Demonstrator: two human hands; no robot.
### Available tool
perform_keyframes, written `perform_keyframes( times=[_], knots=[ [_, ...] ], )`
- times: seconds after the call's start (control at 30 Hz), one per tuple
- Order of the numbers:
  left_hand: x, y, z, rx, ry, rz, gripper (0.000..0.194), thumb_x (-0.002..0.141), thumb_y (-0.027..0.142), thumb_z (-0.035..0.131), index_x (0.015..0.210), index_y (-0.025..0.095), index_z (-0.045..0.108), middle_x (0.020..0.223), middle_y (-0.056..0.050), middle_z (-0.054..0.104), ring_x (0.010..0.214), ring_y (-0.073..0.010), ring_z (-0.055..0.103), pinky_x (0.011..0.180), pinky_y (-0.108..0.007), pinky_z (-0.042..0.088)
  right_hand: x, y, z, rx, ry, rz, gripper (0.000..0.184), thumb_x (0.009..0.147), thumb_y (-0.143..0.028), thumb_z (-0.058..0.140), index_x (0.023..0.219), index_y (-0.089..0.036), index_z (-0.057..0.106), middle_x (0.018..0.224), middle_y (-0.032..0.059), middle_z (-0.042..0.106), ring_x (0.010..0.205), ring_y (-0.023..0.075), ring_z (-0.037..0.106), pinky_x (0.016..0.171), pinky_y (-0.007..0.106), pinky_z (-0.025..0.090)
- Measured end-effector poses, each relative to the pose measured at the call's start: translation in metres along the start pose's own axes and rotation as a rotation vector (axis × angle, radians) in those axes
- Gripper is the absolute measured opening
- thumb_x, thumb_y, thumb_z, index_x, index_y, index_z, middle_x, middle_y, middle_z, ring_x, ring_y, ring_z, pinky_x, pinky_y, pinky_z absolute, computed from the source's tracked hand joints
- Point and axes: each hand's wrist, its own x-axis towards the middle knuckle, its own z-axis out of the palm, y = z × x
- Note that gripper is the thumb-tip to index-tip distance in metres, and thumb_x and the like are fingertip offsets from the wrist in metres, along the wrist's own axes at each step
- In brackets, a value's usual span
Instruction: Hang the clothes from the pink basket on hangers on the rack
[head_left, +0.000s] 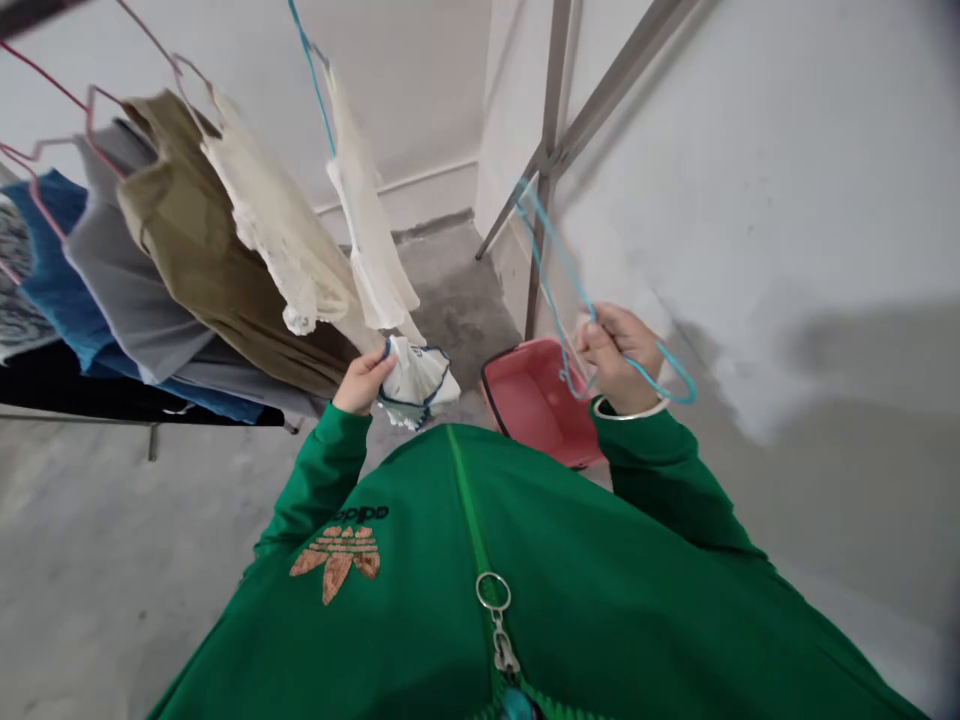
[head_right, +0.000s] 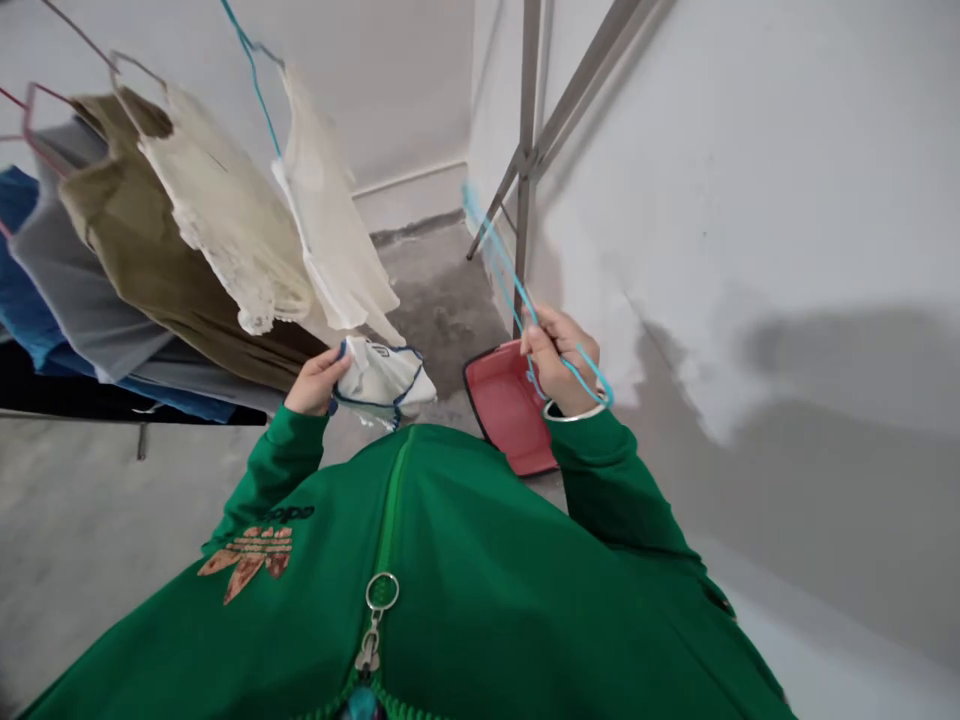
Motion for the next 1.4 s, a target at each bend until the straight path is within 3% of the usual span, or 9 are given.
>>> perform_keyframes(
  times=[0.13, 0.37, 0.5, 0.7, 0.87, 1.1, 1.17, 1.27, 1.4],
  knots=[
    [0.009, -0.005, -0.004, 0.044, -0.05, 0.05, 0.048, 0.055, 0.045, 0.077, 0.093, 0.014, 0.074, 0.09, -0.006, 0.074, 0.094, -0.026, 0.066, 0.09, -0.04, 0.052, -0.039, -0.015, -0.01, -0.03, -0.276, 0.014, 0.021, 0.09, -0.039, 0.05, 0.097, -0.029, 0.066, 0.063, 0.0025, 0.058, 0.057, 0.0166, 0.054, 0.056, 0.033, 0.043],
    [0.01, -0.011, -0.006, 0.306, -0.147, 0.181, 0.042, 0.07, 0.036, 0.065, 0.104, 0.013, 0.071, 0.105, -0.006, 0.072, 0.103, -0.0248, 0.064, 0.098, -0.036, 0.047, -0.045, -0.024, 0.031, -0.045, -0.543, -0.036, 0.023, 0.089, -0.03, 0.048, 0.092, -0.019, 0.067, 0.06, -0.0018, 0.06, 0.055, 0.0103, 0.054, 0.057, 0.024, 0.043],
    [-0.005, -0.007, 0.004, 0.795, -0.214, 0.272, 0.032, 0.083, 0.032, 0.053, 0.104, 0.014, 0.07, 0.097, -0.008, 0.073, 0.096, -0.0235, 0.066, 0.087, -0.031, 0.049, -0.037, -0.015, 0.058, -0.001, -0.61, -0.011, 0.024, 0.088, -0.03, 0.048, 0.093, -0.017, 0.067, 0.058, -0.0026, 0.059, 0.055, 0.0096, 0.053, 0.057, 0.022, 0.042],
    [-0.032, 0.003, 0.04, 1.51, -0.637, 0.452, 0.026, 0.089, 0.023, 0.044, 0.097, 0.018, 0.068, 0.081, -0.01, 0.068, 0.08, -0.0237, 0.062, 0.072, -0.034, 0.043, -0.026, -0.004, 0.112, 0.045, -0.684, -0.009, 0.025, 0.085, -0.03, 0.047, 0.066, -0.015, 0.054, 0.056, -0.0024, 0.051, 0.054, 0.0081, 0.046, 0.055, 0.021, 0.036],
    [-0.032, 0.001, 0.037, 1.578, -0.342, 0.585, 0.025, 0.091, 0.025, 0.043, 0.094, 0.021, 0.068, 0.105, -0.015, 0.06, 0.101, -0.0291, 0.055, 0.076, -0.039, 0.039, -0.024, 0.004, 0.128, 0.198, -0.607, 0.086, 0.027, 0.085, -0.038, 0.044, 0.077, -0.015, 0.055, 0.059, -0.0036, 0.045, 0.054, 0.0076, 0.04, 0.053, 0.022, 0.033],
    [-0.03, 0.002, 0.024, 1.549, -0.438, 0.511, 0.028, 0.094, 0.028, 0.038, 0.104, 0.02, 0.063, 0.093, -0.008, 0.064, 0.078, -0.0195, 0.06, 0.061, -0.029, 0.038, -0.002, -0.001, 0.104, 0.104, -0.69, -0.06, 0.028, 0.085, -0.039, 0.052, 0.087, -0.013, 0.063, 0.065, -0.0001, 0.057, 0.06, 0.0108, 0.05, 0.059, 0.025, 0.04],
    [-0.029, 0.003, 0.018, 1.501, -0.359, 0.537, 0.027, 0.094, 0.029, 0.039, 0.103, 0.02, 0.062, 0.095, -0.008, 0.065, 0.081, -0.0192, 0.061, 0.061, -0.028, 0.039, 0.005, 0.005, 0.096, 0.03, -0.6, -0.188, 0.029, 0.083, -0.041, 0.057, 0.091, -0.014, 0.064, 0.08, 0.0044, 0.064, 0.073, 0.0152, 0.057, 0.07, 0.029, 0.046],
    [-0.024, 0.006, 0.005, 1.404, -0.205, 0.592, 0.025, 0.093, 0.03, 0.041, 0.099, 0.019, 0.062, 0.094, -0.007, 0.066, 0.083, -0.0191, 0.062, 0.063, -0.026, 0.041, 0.005, 0.02, 0.089, -0.166, -0.2, -0.356, 0.027, 0.081, -0.041, 0.061, 0.091, -0.016, 0.063, 0.096, 0.0095, 0.065, 0.092, 0.022, 0.058, 0.084, 0.039, 0.046],
    [-0.021, 0.012, -0.01, 1.274, -0.071, 0.661, 0.027, 0.092, 0.033, 0.04, 0.093, 0.019, 0.063, 0.086, -0.007, 0.066, 0.082, -0.019, 0.062, 0.066, -0.026, 0.042, -0.02, 0.039, 0.096, -0.297, 0.122, -0.464, 0.017, 0.087, -0.032, 0.052, 0.077, -0.019, 0.058, 0.078, 0.0071, 0.063, 0.077, 0.0197, 0.058, 0.075, 0.038, 0.048]
  ],
)
